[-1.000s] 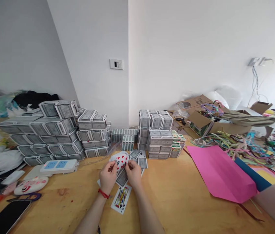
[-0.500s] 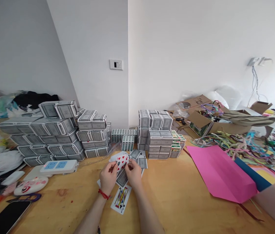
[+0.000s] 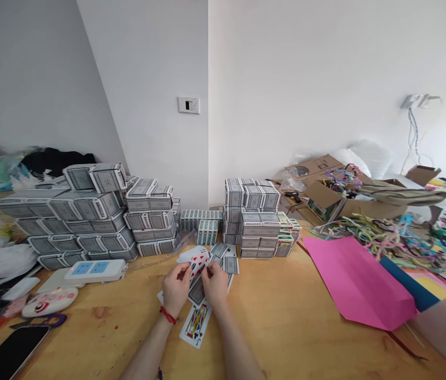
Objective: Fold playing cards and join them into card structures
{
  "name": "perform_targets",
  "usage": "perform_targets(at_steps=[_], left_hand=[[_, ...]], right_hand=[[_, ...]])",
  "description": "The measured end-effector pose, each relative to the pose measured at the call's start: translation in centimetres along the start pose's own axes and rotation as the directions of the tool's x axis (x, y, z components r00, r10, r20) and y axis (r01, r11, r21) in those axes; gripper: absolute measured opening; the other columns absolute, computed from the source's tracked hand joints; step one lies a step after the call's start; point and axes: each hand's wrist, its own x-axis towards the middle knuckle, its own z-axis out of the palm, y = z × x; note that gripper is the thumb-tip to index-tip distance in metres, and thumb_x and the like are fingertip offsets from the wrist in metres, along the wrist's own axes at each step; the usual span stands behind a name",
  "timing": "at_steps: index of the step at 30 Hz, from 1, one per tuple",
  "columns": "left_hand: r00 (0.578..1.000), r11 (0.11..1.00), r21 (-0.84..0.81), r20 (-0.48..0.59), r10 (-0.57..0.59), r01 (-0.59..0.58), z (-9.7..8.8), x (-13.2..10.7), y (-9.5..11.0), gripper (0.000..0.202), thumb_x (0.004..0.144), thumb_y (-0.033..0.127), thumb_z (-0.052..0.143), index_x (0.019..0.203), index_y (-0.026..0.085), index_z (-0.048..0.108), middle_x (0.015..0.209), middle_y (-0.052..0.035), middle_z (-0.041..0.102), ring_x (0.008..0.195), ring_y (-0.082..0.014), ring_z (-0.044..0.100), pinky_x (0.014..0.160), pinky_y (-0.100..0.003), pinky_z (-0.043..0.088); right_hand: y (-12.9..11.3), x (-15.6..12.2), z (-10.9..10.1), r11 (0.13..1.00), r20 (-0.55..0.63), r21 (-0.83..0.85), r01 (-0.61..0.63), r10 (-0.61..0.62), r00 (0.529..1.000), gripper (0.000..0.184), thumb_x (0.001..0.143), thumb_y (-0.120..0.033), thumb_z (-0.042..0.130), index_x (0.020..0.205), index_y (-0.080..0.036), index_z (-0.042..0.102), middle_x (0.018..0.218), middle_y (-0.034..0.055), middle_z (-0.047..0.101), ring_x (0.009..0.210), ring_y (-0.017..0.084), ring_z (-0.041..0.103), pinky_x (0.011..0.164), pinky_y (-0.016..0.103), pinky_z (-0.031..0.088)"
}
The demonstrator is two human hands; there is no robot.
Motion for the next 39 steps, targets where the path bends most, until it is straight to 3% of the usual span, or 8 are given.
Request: perform_targets(at_steps=[5, 7, 17, 20, 26, 33, 39], left_hand=[[1.000, 1.000, 0.027, -0.010, 0.006, -0.006, -0.2, 0.1, -0.2, 0.013, 0.073, 0.026, 0.046, 0.070, 0.017, 0.056, 0.064, -0.0028, 0.061, 0.059, -0.0139, 0.057, 0.058, -0.025, 0.046], [1.000, 0.999, 0.039, -0.010, -0.003, 0.003, -0.2, 0.1, -0.3, 0.013, 0.073, 0.025, 0.047, 0.070, 0.017, 0.056, 0.063, -0.0024, 0.061, 0.059, -0.0136, 0.057, 0.058, -0.025, 0.046], [1.000, 0.999, 0.046, 0.021, -0.010, 0.009, 0.2, -0.2, -0.3, 0.011, 0.072, 0.025, 0.047, 0.069, 0.018, 0.055, 0.062, -0.0018, 0.060, 0.059, -0.0139, 0.058, 0.058, -0.025, 0.046], [0.999, 0.998, 0.052, 0.019, -0.034, 0.033, 0.3, -0.2, -0.5, 0.010, 0.073, 0.025, 0.047, 0.070, 0.018, 0.054, 0.063, -0.0022, 0.061, 0.060, -0.0146, 0.058, 0.059, -0.025, 0.046], [0.999, 0.998, 0.049, 0.029, -0.030, 0.029, 0.3, -0.3, -0.7, 0.008, 0.072, 0.025, 0.047, 0.071, 0.018, 0.053, 0.064, -0.0020, 0.061, 0.061, -0.0149, 0.058, 0.059, -0.025, 0.045], [0.999, 0.998, 0.061, 0.037, -0.013, 0.010, 0.3, -0.2, -0.3, 0.009, 0.072, 0.025, 0.047, 0.069, 0.018, 0.052, 0.063, -0.0021, 0.060, 0.060, -0.0148, 0.058, 0.058, -0.026, 0.045], [1.000, 0.998, 0.063, 0.023, -0.017, 0.015, 0.3, -0.2, -0.6, 0.008, 0.072, 0.024, 0.046, 0.070, 0.018, 0.052, 0.063, -0.0023, 0.061, 0.061, -0.0151, 0.058, 0.059, -0.026, 0.045]], right_hand=[[0.2, 0.4, -0.2, 0.980, 0.129, 0.197, -0.014, -0.012, 0.992, 0.020, 0.070, -0.032, 0.046, 0.078, -0.017, 0.057, 0.055, -0.0013, 0.059, 0.050, 0.013, 0.053, 0.048, 0.021, 0.040], [0.3, 0.5, -0.3, 0.973, 0.141, 0.230, -0.017, -0.016, 0.990, 0.020, 0.070, -0.033, 0.046, 0.076, -0.017, 0.056, 0.058, -0.0004, 0.060, 0.052, 0.013, 0.054, 0.049, 0.021, 0.041], [-0.6, -0.2, -0.2, 0.998, -0.007, -0.053, 0.030, -0.030, 1.000, 0.017, 0.071, -0.031, 0.044, 0.061, -0.019, 0.050, 0.052, -0.0018, 0.055, 0.048, 0.012, 0.050, 0.049, 0.021, 0.037], [-0.9, -0.2, -0.2, 0.999, -0.005, 0.003, 0.048, -0.048, 0.999, 0.016, 0.071, -0.032, 0.043, 0.063, -0.019, 0.048, 0.054, -0.0017, 0.055, 0.050, 0.012, 0.051, 0.051, 0.021, 0.039], [-0.6, 0.2, -0.3, 0.979, 0.111, 0.199, 0.047, -0.070, 0.991, 0.019, 0.074, -0.031, 0.040, 0.080, -0.018, 0.052, 0.062, 0.0010, 0.061, 0.055, 0.014, 0.055, 0.051, 0.021, 0.041], [-0.3, -0.1, 0.0, 0.997, 0.004, -0.023, 0.069, -0.069, 0.998, 0.017, 0.074, -0.031, 0.039, 0.065, -0.019, 0.046, 0.052, -0.0019, 0.053, 0.048, 0.013, 0.050, 0.048, 0.021, 0.036], [-0.3, 0.0, -0.2, 0.995, 0.068, 0.045, 0.085, -0.088, 0.994, 0.018, 0.076, -0.031, 0.036, 0.073, -0.018, 0.050, 0.056, -0.0007, 0.057, 0.051, 0.013, 0.052, 0.050, 0.020, 0.037]])
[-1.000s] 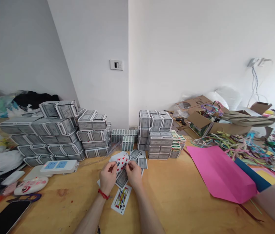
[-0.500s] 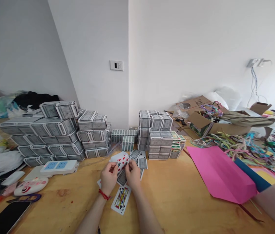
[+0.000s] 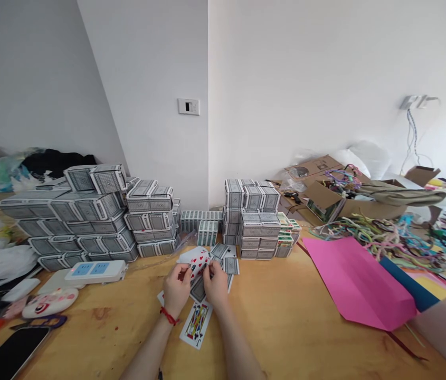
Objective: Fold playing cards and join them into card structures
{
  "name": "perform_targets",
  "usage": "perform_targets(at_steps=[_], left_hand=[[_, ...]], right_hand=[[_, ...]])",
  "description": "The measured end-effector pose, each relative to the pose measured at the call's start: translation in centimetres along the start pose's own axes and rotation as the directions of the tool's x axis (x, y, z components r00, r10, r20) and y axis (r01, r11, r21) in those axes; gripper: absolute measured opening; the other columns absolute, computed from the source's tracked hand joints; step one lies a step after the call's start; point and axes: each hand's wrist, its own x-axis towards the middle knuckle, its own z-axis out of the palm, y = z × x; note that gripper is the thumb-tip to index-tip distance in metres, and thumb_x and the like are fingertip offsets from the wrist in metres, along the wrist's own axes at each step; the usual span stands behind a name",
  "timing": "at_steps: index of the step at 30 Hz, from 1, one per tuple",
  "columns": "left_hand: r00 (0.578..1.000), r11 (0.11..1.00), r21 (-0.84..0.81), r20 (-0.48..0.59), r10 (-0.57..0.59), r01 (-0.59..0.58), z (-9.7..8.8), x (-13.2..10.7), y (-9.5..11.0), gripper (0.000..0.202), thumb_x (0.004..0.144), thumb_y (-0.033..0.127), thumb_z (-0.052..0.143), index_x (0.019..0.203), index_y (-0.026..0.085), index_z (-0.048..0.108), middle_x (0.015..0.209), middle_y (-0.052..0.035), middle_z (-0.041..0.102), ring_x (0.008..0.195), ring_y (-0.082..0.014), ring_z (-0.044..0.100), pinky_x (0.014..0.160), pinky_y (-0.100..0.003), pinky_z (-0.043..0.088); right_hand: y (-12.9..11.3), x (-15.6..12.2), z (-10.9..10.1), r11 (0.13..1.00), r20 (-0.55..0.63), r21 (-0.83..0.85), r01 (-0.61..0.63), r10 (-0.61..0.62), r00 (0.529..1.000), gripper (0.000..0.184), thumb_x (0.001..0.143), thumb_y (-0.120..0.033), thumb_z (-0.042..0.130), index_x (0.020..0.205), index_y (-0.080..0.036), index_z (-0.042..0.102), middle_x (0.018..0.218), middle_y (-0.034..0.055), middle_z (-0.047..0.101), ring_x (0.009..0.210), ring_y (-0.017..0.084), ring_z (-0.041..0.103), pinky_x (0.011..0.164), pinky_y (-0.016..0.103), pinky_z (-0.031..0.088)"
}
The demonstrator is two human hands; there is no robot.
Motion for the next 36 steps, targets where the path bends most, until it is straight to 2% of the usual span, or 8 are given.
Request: perform_targets(at_steps=[8, 13, 18, 23, 25, 29, 31, 36], left_hand=[[0.999, 0.999, 0.030, 0.009, 0.040, -0.041, -0.14, 0.01, 0.27, 0.008, 0.072, 0.023, 0.046, 0.068, 0.019, 0.052, 0.063, -0.0020, 0.060, 0.063, -0.0154, 0.058, 0.059, -0.026, 0.045], [0.999, 0.999, 0.024, 0.001, 0.038, -0.038, -0.23, 0.05, 0.31, 0.008, 0.073, 0.022, 0.045, 0.069, 0.019, 0.052, 0.065, -0.0026, 0.060, 0.063, -0.0157, 0.058, 0.059, -0.026, 0.045], [0.999, 0.998, 0.028, 0.010, 0.050, -0.050, -0.20, 0.03, 0.37, 0.008, 0.073, 0.022, 0.045, 0.068, 0.019, 0.051, 0.063, -0.0023, 0.060, 0.062, -0.0154, 0.058, 0.059, -0.026, 0.045], [0.998, 0.997, 0.040, 0.019, 0.063, -0.064, -0.12, -0.01, 0.46, 0.010, 0.073, 0.023, 0.044, 0.068, 0.019, 0.051, 0.065, -0.0028, 0.060, 0.063, -0.0154, 0.058, 0.059, -0.026, 0.045], [0.998, 0.997, 0.045, 0.020, 0.065, -0.066, -0.13, -0.02, 0.46, 0.010, 0.074, 0.023, 0.044, 0.067, 0.019, 0.051, 0.065, -0.0029, 0.060, 0.063, -0.0158, 0.058, 0.059, -0.026, 0.045], [0.998, 0.997, 0.051, 0.027, 0.053, -0.054, -0.19, -0.06, 0.36, 0.009, 0.074, 0.022, 0.044, 0.068, 0.019, 0.051, 0.063, -0.0023, 0.059, 0.061, -0.0151, 0.057, 0.058, -0.025, 0.044], [0.998, 0.997, 0.050, 0.028, 0.056, -0.057, -0.20, -0.07, 0.34, 0.009, 0.074, 0.022, 0.044, 0.068, 0.019, 0.051, 0.063, -0.0022, 0.059, 0.060, -0.0149, 0.056, 0.057, -0.025, 0.044], [0.997, 0.996, 0.055, 0.027, 0.072, -0.073, -0.21, 0.00, 0.60, 0.009, 0.073, 0.021, 0.044, 0.066, 0.019, 0.051, 0.063, -0.0020, 0.059, 0.060, -0.0141, 0.056, 0.057, -0.024, 0.044]], right_hand=[[-0.38, -0.40, 0.01, 0.981, -0.065, -0.192, 0.018, -0.031, 0.997, 0.017, 0.077, -0.029, 0.036, 0.067, -0.020, 0.046, 0.055, -0.0005, 0.056, 0.050, 0.014, 0.052, 0.049, 0.021, 0.034], [-0.55, -0.35, -0.07, 0.999, -0.014, -0.041, -0.008, 0.007, 1.000, 0.020, 0.078, -0.031, 0.035, 0.086, -0.019, 0.048, 0.055, -0.0012, 0.059, 0.048, 0.014, 0.055, 0.047, 0.020, 0.036], [-0.55, -0.26, -0.01, 0.998, -0.052, -0.056, 0.031, -0.034, 0.998, 0.015, 0.077, -0.029, 0.035, 0.073, -0.020, 0.046, 0.062, 0.0015, 0.061, 0.055, 0.014, 0.057, 0.051, 0.020, 0.039], [-0.31, -0.58, 0.38, 0.982, -0.103, -0.185, -0.047, 0.028, 0.994, 0.014, 0.077, -0.030, 0.037, 0.068, -0.021, 0.045, 0.060, 0.0016, 0.061, 0.056, 0.015, 0.058, 0.052, 0.021, 0.038], [-0.31, -0.60, 0.35, 0.985, -0.100, -0.164, -0.058, 0.042, 0.994, 0.015, 0.077, -0.030, 0.037, 0.071, -0.020, 0.046, 0.061, 0.0017, 0.062, 0.056, 0.015, 0.058, 0.052, 0.021, 0.039], [-0.39, -0.32, 0.03, 1.000, -0.050, -0.018, -0.007, 0.006, 0.999, 0.018, 0.078, -0.029, 0.036, 0.086, -0.020, 0.050, 0.067, 0.0024, 0.065, 0.060, 0.015, 0.061, 0.054, 0.022, 0.041], [-0.36, -0.20, -0.07, 1.000, -0.049, 0.005, 0.016, -0.016, 0.999, 0.019, 0.078, -0.030, 0.037, 0.085, -0.020, 0.051, 0.069, 0.0034, 0.066, 0.063, 0.016, 0.061, 0.055, 0.022, 0.042], [-0.17, -0.43, 0.18, 0.988, -0.080, -0.150, -0.025, 0.013, 0.997, 0.020, 0.078, -0.033, 0.036, 0.071, -0.020, 0.050, 0.065, 0.0039, 0.064, 0.060, 0.016, 0.060, 0.054, 0.022, 0.040]])
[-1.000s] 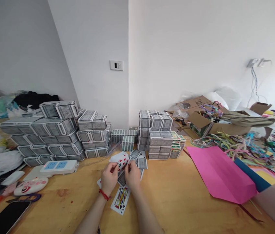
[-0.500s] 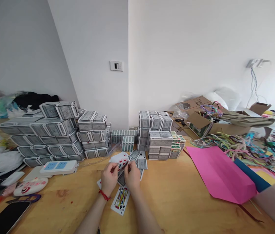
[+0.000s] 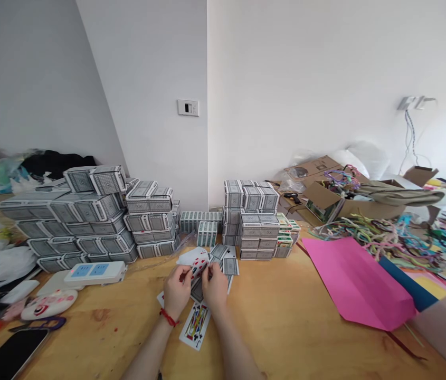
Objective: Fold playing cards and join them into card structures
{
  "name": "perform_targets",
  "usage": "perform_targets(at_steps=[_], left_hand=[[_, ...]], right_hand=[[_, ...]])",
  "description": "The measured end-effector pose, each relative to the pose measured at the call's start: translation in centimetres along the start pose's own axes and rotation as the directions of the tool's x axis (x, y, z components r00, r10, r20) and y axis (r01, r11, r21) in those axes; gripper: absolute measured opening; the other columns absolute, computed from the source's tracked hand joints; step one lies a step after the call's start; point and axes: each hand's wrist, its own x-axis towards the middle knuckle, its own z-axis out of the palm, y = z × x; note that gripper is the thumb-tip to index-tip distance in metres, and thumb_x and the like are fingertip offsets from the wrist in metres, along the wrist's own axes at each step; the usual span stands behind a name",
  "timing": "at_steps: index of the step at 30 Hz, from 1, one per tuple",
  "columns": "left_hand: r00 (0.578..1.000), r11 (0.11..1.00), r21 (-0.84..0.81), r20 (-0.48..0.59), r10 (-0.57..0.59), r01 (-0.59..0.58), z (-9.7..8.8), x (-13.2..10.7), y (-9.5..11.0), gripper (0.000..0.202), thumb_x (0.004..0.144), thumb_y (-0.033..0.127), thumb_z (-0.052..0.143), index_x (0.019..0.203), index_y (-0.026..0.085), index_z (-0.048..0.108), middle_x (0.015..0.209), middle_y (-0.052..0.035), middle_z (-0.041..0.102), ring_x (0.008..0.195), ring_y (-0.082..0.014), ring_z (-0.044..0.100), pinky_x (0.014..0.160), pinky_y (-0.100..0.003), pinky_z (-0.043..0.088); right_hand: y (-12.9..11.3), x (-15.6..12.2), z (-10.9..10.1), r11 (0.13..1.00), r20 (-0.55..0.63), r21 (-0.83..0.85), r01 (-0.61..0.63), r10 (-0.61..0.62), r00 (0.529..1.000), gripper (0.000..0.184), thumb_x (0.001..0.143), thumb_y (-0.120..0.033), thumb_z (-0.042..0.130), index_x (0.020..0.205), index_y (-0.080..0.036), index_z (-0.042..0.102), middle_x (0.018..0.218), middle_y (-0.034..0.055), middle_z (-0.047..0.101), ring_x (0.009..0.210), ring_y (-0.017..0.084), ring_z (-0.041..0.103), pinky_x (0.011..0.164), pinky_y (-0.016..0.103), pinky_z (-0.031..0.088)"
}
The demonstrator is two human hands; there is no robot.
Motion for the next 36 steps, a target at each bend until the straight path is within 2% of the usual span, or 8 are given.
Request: perform_targets(at_steps=[3, 8, 11, 14, 18, 24, 31, 36], left_hand=[[1.000, 1.000, -0.003, 0.002, 0.009, -0.009, -0.08, 0.04, 0.20, 0.010, 0.073, 0.022, 0.044, 0.065, 0.019, 0.050, 0.062, -0.0017, 0.058, 0.060, -0.0139, 0.056, 0.057, -0.024, 0.044], [1.000, 1.000, -0.002, 0.001, 0.009, -0.009, -0.13, 0.03, 0.15, 0.010, 0.073, 0.021, 0.044, 0.065, 0.019, 0.049, 0.062, -0.0017, 0.057, 0.060, -0.0141, 0.056, 0.058, -0.024, 0.044], [1.000, 1.000, 0.002, 0.016, 0.011, -0.011, -0.03, -0.04, 0.01, 0.008, 0.073, 0.021, 0.044, 0.066, 0.019, 0.049, 0.062, -0.0013, 0.057, 0.060, -0.0140, 0.056, 0.058, -0.024, 0.044], [0.999, 1.000, 0.004, 0.032, 0.019, -0.019, 0.10, -0.15, -0.03, 0.008, 0.073, 0.021, 0.045, 0.067, 0.020, 0.049, 0.064, -0.0014, 0.057, 0.062, -0.0145, 0.056, 0.059, -0.025, 0.044], [0.998, 0.999, -0.004, 0.061, 0.032, -0.032, 0.22, -0.26, -0.02, 0.009, 0.074, 0.020, 0.044, 0.066, 0.020, 0.049, 0.066, -0.0017, 0.057, 0.065, -0.0152, 0.056, 0.060, -0.025, 0.044], [0.999, 1.000, 0.005, 0.036, 0.025, -0.025, 0.25, -0.31, 0.00, 0.009, 0.074, 0.019, 0.043, 0.067, 0.020, 0.048, 0.065, -0.0012, 0.056, 0.064, -0.0148, 0.055, 0.060, -0.025, 0.043], [0.996, 0.999, 0.007, 0.077, 0.042, -0.042, 0.14, -0.36, 0.55, 0.009, 0.073, 0.017, 0.043, 0.066, 0.020, 0.048, 0.065, -0.0011, 0.055, 0.063, -0.0147, 0.053, 0.059, -0.025, 0.042], [0.996, 0.999, -0.001, 0.074, 0.050, -0.050, 0.14, -0.41, 0.69, 0.009, 0.074, 0.018, 0.043, 0.066, 0.020, 0.048, 0.065, -0.0015, 0.054, 0.064, -0.0158, 0.053, 0.060, -0.027, 0.041]], right_hand=[[-0.01, -0.21, 0.13, 0.997, -0.018, -0.070, -0.013, 0.012, 1.000, 0.020, 0.079, -0.032, 0.035, 0.070, -0.020, 0.049, 0.063, 0.0034, 0.063, 0.058, 0.016, 0.059, 0.053, 0.022, 0.038], [-0.11, 0.01, -0.13, 0.997, 0.008, 0.067, 0.026, -0.027, 1.000, 0.021, 0.079, -0.030, 0.034, 0.083, -0.019, 0.051, 0.066, 0.0023, 0.064, 0.059, 0.015, 0.059, 0.053, 0.021, 0.039], [-0.09, 0.14, -0.20, 0.995, 0.005, 0.086, 0.042, -0.043, 0.999, 0.020, 0.079, -0.030, 0.035, 0.081, -0.019, 0.052, 0.066, 0.0029, 0.064, 0.059, 0.014, 0.059, 0.053, 0.020, 0.039], [-0.05, 0.00, -0.06, 0.999, -0.025, -0.024, 0.032, -0.033, 0.999, 0.019, 0.078, -0.030, 0.035, 0.073, -0.019, 0.051, 0.062, 0.0029, 0.063, 0.056, 0.015, 0.058, 0.051, 0.021, 0.037], [-0.10, -0.21, 0.04, 0.984, -0.066, -0.179, -0.011, -0.001, 0.998, 0.021, 0.078, -0.031, 0.035, 0.071, -0.020, 0.051, 0.058, 0.0021, 0.061, 0.051, 0.016, 0.056, 0.047, 0.022, 0.033], [-0.25, 0.05, -0.27, 1.000, -0.051, -0.001, 0.021, -0.021, 0.998, 0.026, 0.079, -0.032, 0.033, 0.085, -0.019, 0.055, 0.072, 0.0036, 0.065, 0.061, 0.015, 0.059, 0.055, 0.021, 0.039], [-0.24, -0.31, 0.01, 0.996, -0.101, -0.078, -0.048, 0.040, 0.994, 0.027, 0.079, -0.034, 0.035, 0.076, -0.019, 0.057, 0.066, 0.0043, 0.065, 0.059, 0.017, 0.058, 0.054, 0.023, 0.038], [-0.22, 0.17, -0.44, 0.995, -0.073, 0.096, 0.018, -0.011, 0.997, 0.028, 0.078, -0.031, 0.036, 0.091, -0.018, 0.057, 0.078, 0.0054, 0.066, 0.068, 0.016, 0.060, 0.058, 0.023, 0.041]])
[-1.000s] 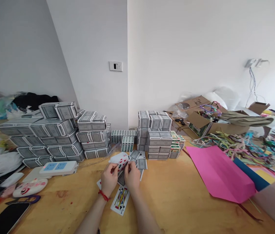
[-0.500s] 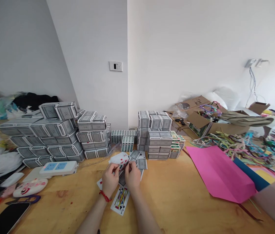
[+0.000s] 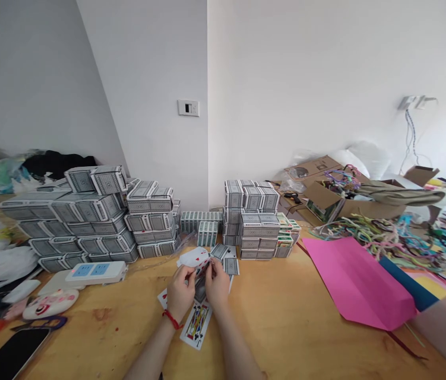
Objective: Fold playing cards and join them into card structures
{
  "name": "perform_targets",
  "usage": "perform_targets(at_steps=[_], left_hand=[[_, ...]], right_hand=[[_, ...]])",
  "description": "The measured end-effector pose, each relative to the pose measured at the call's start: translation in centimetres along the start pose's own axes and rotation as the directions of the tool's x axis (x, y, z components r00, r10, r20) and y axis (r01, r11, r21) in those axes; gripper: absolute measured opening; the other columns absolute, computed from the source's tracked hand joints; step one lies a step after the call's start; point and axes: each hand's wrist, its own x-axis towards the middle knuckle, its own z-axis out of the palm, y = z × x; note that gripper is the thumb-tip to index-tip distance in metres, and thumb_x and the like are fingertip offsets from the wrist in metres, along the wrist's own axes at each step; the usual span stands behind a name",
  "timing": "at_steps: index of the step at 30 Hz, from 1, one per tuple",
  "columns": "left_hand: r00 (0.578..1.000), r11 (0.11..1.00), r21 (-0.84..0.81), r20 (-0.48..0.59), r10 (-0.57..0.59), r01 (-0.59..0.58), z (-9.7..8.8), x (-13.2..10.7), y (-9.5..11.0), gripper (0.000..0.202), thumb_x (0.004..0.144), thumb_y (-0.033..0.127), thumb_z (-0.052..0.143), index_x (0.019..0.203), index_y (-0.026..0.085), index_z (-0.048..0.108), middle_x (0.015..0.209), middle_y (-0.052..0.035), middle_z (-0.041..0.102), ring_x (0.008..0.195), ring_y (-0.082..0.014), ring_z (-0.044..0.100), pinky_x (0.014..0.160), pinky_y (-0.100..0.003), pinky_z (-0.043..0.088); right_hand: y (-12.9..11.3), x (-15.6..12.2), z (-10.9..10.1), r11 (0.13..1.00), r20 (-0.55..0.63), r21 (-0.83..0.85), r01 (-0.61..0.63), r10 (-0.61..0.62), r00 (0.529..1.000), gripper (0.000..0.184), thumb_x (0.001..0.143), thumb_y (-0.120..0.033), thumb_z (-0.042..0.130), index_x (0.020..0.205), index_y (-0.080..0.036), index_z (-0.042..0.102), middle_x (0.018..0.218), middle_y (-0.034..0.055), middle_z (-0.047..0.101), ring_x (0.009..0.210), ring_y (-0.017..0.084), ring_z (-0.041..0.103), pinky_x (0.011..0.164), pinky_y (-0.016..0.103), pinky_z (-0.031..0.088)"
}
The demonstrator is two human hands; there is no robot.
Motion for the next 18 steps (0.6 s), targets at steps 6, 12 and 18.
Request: perform_targets(at_steps=[6, 12, 18], left_hand=[[0.997, 0.998, 0.029, 0.044, 0.057, -0.058, 0.26, -0.32, -0.02, 0.010, 0.075, 0.018, 0.042, 0.068, 0.021, 0.049, 0.067, -0.0022, 0.055, 0.067, -0.0167, 0.054, 0.062, -0.027, 0.042], [0.997, 0.996, 0.060, 0.015, 0.069, -0.070, 0.33, -0.34, 0.04, 0.010, 0.075, 0.018, 0.042, 0.068, 0.020, 0.050, 0.067, -0.0023, 0.056, 0.065, -0.0160, 0.055, 0.061, -0.027, 0.042], [0.996, 0.993, 0.072, 0.005, 0.092, -0.092, 0.12, -0.39, 0.19, 0.012, 0.077, 0.018, 0.042, 0.069, 0.020, 0.051, 0.067, -0.0026, 0.055, 0.067, -0.0154, 0.054, 0.063, -0.026, 0.042]], right_hand=[[0.22, 0.08, -0.13, 0.996, -0.015, -0.082, -0.035, 0.034, 0.999, 0.024, 0.077, -0.031, 0.038, 0.078, -0.018, 0.058, 0.065, 0.0031, 0.064, 0.056, 0.015, 0.057, 0.052, 0.022, 0.039], [-0.20, 0.11, -0.29, 0.998, 0.002, -0.053, -0.018, 0.018, 1.000, 0.025, 0.078, -0.031, 0.036, 0.084, -0.018, 0.057, 0.071, 0.0039, 0.065, 0.061, 0.015, 0.058, 0.055, 0.022, 0.040], [-0.48, 0.02, -0.32, 0.990, -0.018, -0.140, 0.002, -0.005, 1.000, 0.025, 0.079, -0.032, 0.036, 0.080, -0.018, 0.056, 0.064, 0.0035, 0.063, 0.056, 0.015, 0.057, 0.053, 0.022, 0.039]])
